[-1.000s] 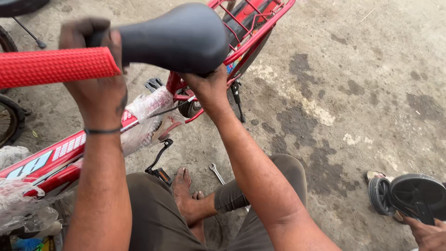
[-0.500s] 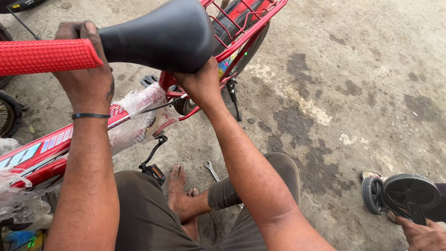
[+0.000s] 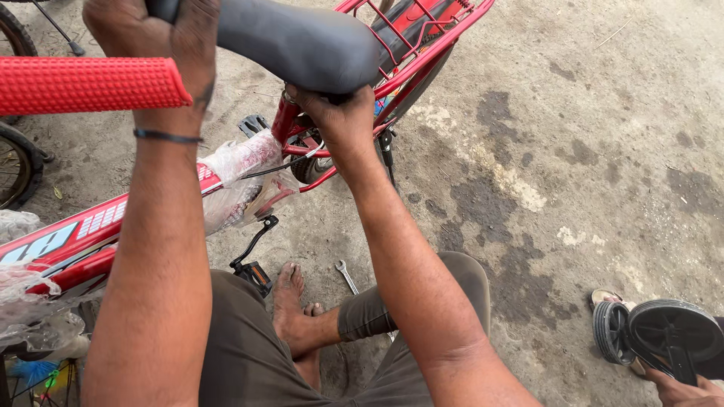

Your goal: The person assembles a bicycle seat by inserting a bolt, washers, and a nut into the underside of the seat. They then tighten the assembly by hand and with a wrench before mounting the seat onto the bicycle frame and securing it.

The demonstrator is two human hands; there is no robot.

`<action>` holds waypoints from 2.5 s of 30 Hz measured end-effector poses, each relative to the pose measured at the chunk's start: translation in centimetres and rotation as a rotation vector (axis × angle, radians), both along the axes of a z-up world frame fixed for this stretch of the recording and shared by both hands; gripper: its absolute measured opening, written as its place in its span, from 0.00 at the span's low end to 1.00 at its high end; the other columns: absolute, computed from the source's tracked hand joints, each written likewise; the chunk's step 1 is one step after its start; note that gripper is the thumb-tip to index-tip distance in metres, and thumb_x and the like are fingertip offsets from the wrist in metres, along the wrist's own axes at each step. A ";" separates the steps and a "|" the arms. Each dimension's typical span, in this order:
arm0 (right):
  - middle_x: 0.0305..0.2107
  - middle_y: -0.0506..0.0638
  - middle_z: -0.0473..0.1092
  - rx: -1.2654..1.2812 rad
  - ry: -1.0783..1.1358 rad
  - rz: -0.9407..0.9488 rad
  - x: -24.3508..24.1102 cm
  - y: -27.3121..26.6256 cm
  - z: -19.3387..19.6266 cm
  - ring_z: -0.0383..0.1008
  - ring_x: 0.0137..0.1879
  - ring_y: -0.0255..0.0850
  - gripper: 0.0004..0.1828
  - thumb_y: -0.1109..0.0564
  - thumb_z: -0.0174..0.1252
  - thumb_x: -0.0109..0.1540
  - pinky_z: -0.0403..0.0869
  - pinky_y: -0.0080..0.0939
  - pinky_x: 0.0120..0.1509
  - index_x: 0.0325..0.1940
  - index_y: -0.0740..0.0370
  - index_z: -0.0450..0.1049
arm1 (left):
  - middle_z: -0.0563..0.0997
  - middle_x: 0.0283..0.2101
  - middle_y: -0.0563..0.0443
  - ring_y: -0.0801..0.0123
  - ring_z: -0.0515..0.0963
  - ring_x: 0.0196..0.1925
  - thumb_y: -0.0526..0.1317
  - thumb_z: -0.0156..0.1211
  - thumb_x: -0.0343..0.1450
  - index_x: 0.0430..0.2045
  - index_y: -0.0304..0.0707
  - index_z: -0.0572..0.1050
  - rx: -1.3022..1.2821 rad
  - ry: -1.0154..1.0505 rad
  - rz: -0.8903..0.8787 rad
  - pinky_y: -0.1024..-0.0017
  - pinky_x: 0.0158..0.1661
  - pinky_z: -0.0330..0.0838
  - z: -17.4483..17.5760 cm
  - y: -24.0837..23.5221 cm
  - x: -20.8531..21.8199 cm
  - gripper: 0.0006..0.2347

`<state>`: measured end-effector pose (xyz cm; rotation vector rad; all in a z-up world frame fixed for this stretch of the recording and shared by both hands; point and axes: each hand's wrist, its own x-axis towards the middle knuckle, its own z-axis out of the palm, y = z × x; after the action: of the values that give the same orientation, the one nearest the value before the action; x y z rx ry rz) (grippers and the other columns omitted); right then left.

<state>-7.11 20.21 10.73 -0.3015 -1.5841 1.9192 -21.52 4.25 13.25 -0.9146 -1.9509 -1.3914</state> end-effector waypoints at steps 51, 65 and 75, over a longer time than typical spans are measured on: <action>0.26 0.47 0.70 1.059 0.090 -0.097 -2.5 3.6 3.5 0.72 0.33 0.30 0.18 0.67 0.73 0.63 0.72 0.34 0.38 0.41 0.64 0.66 | 0.84 0.36 0.47 0.64 0.86 0.40 0.56 0.79 0.64 0.41 0.34 0.78 -0.127 -0.374 -0.110 0.64 0.45 0.82 -5.2 0.2 3.9 0.25; 0.45 0.53 0.73 1.003 0.103 -0.004 1.0 1.1 2.5 0.81 0.48 0.36 0.07 0.72 0.56 0.70 0.81 0.36 0.53 0.51 0.68 0.72 | 0.85 0.38 0.39 0.48 0.84 0.43 0.33 0.71 0.60 0.37 0.32 0.79 -0.321 -0.307 -0.118 0.58 0.46 0.78 -6.4 1.2 2.7 0.13; 0.47 0.54 0.74 1.049 0.099 -0.091 1.1 0.7 1.9 0.82 0.54 0.42 0.16 0.70 0.61 0.68 0.81 0.39 0.57 0.59 0.65 0.71 | 0.78 0.45 0.37 0.47 0.80 0.50 0.37 0.74 0.61 0.54 0.29 0.69 -0.540 -0.280 0.014 0.48 0.53 0.70 -5.2 0.8 4.5 0.27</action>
<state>-5.99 20.93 12.60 0.1672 -2.1958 0.8128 -16.98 5.06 8.06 -0.9710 -2.6134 -1.0370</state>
